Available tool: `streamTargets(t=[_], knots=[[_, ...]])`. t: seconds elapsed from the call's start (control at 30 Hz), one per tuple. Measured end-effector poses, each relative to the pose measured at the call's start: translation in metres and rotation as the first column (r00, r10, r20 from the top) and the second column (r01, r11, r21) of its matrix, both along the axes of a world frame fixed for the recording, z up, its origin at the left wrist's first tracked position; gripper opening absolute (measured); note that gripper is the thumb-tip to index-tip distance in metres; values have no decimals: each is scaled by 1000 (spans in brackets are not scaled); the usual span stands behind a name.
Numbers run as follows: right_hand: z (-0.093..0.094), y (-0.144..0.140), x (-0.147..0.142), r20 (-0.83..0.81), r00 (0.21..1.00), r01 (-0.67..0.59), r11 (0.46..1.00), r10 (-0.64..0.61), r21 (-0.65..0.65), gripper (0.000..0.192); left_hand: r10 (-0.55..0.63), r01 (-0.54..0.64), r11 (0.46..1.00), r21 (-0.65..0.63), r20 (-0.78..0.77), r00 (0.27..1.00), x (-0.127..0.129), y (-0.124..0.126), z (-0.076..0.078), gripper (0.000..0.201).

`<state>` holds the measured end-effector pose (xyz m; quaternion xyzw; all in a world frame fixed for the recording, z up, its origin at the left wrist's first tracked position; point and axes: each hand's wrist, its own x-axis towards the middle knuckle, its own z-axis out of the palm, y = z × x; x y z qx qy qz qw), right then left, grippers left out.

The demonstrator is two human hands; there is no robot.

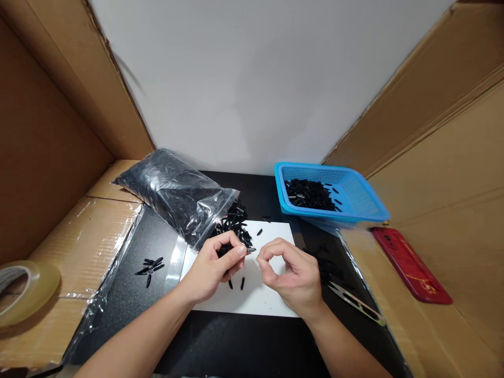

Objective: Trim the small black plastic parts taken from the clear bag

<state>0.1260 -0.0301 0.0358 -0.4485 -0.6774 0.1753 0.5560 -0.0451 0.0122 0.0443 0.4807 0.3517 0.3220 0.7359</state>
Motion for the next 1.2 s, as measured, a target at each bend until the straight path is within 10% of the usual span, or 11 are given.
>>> streamTargets(t=[0.3, 0.57, 0.97, 1.2], knots=[[-11, 3, -7, -425, 905, -231, 873, 30, -430, 25, 0, 24, 990, 141, -164, 986, 1, -1, 2, 33], [-13, 7, -7, -438, 899, -253, 827, 8, -503, 29, 47, 66, 938, 339, -314, 948, 2, -3, 4, 32], [-6, 8, -5, -344, 939, -110, 939, -10, -326, 22, 28, -25, 999, 37, -66, 997, 4, -1, -3, 35], [-14, 19, -2, -741, 662, -372, 807, -115, -458, 18, 58, -47, 950, -310, 26, 998, 11, 3, -2, 44]])
